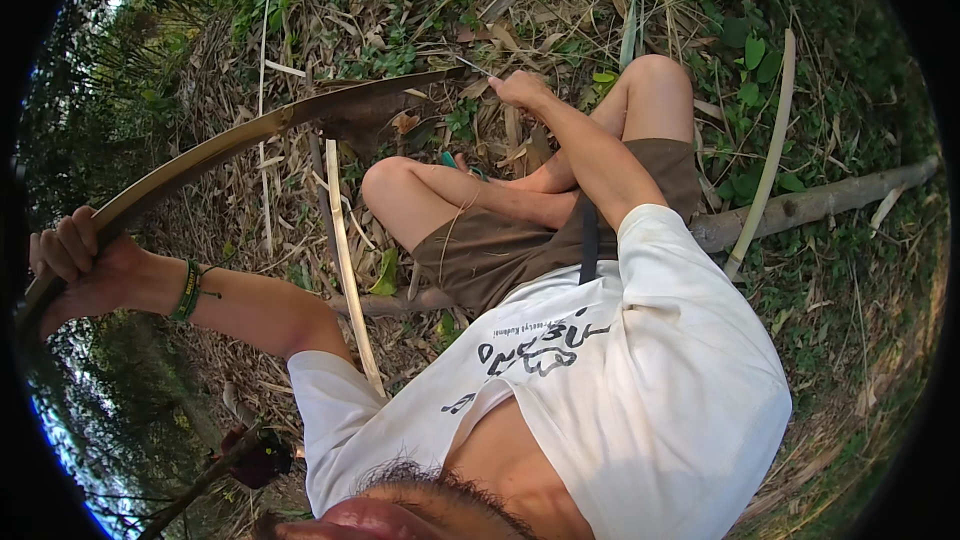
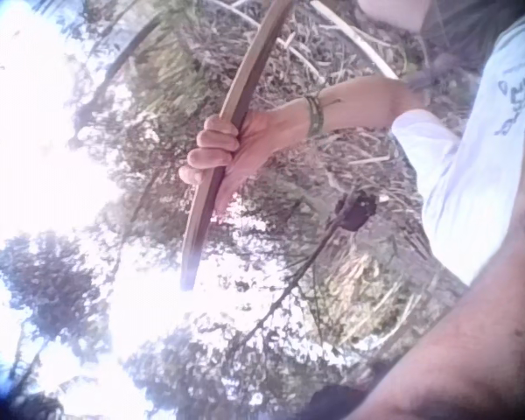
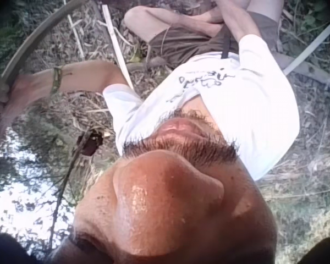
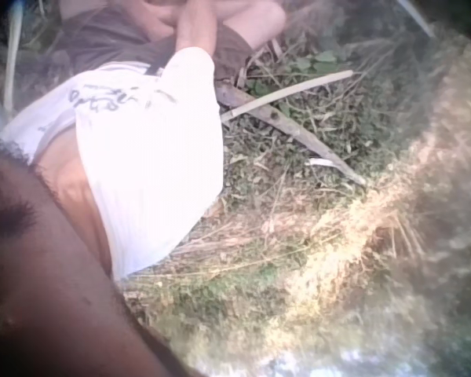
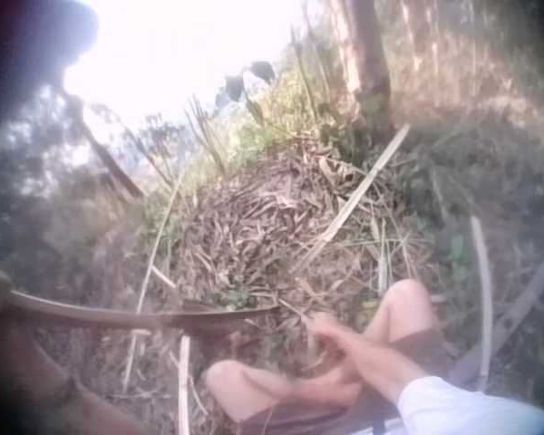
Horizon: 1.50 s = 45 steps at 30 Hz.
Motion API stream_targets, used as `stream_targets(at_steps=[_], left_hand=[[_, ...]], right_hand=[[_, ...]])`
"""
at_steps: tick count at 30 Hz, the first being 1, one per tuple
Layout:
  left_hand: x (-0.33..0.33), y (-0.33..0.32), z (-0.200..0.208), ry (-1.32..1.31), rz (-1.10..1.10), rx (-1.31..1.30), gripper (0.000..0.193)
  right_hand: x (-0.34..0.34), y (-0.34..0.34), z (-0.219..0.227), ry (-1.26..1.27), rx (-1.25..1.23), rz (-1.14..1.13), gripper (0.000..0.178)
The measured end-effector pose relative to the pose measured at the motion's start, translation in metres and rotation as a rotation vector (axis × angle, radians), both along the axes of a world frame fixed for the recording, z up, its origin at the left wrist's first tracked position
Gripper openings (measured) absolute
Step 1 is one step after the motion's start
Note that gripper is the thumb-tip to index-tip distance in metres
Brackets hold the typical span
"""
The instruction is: The person sits on the ground and uses a machete to shave and smooth the inner surface of a long bamboo strip.
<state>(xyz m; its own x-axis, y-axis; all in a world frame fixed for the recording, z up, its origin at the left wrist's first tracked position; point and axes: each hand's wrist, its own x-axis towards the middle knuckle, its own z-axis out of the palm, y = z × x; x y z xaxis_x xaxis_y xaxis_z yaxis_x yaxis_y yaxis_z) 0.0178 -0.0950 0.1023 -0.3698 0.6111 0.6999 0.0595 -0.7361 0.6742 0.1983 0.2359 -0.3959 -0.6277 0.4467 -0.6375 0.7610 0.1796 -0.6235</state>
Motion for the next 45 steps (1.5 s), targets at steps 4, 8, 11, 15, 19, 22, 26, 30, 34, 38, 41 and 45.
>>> stream_targets(at_steps=[4,8,11,15,19,22,26,30,34,38,41,45], left_hand=[[0.001,-0.023,-0.003,-0.036,0.018,0.012,0.069],[-0.007,-0.001,-0.006,0.007,0.175,0.042,0.073],[-0.003,-0.034,0.003,-0.002,0.636,0.060,0.079],[0.053,-0.127,0.079,0.148,0.959,0.172,0.073],[0.101,-0.197,0.113,0.136,1.226,0.508,0.064],[0.103,-0.254,0.084,0.084,1.258,0.631,0.057],[0.102,-0.272,-0.031,-0.313,1.521,0.799,0.061],[0.107,-0.310,-0.139,-0.728,1.824,0.960,0.057],[0.115,-0.319,-0.256,-0.941,1.817,0.894,0.069],[0.143,-0.333,-0.384,-1.500,1.668,0.579,0.073],[0.163,-0.304,-0.425,-1.710,1.599,0.775,0.076],[0.174,-0.284,-0.421,-1.787,1.517,0.498,0.080]], right_hand=[[-0.012,-0.022,0.035,0.160,-0.075,0.119,0.075],[-0.005,0.003,-0.029,0.005,0.119,0.012,0.074],[-0.002,-0.002,-0.044,-0.101,0.122,0.023,0.072],[-0.013,-0.005,-0.006,-0.175,0.044,-0.016,0.069],[-0.018,-0.013,-0.010,-0.187,0.065,0.050,0.064],[-0.020,0.009,-0.038,-0.173,0.074,0.154,0.068],[-0.020,0.012,-0.042,-0.140,0.166,0.218,0.073],[-0.018,0.009,-0.040,-0.117,0.124,0.282,0.075],[-0.017,0.014,-0.039,-0.099,0.070,0.232,0.076],[-0.012,-0.003,-0.019,-0.103,-0.054,0.170,0.069],[-0.008,-0.005,-0.002,-0.078,-0.151,0.139,0.044],[0.003,0.004,0.000,0.080,-0.267,0.073,0.027]])
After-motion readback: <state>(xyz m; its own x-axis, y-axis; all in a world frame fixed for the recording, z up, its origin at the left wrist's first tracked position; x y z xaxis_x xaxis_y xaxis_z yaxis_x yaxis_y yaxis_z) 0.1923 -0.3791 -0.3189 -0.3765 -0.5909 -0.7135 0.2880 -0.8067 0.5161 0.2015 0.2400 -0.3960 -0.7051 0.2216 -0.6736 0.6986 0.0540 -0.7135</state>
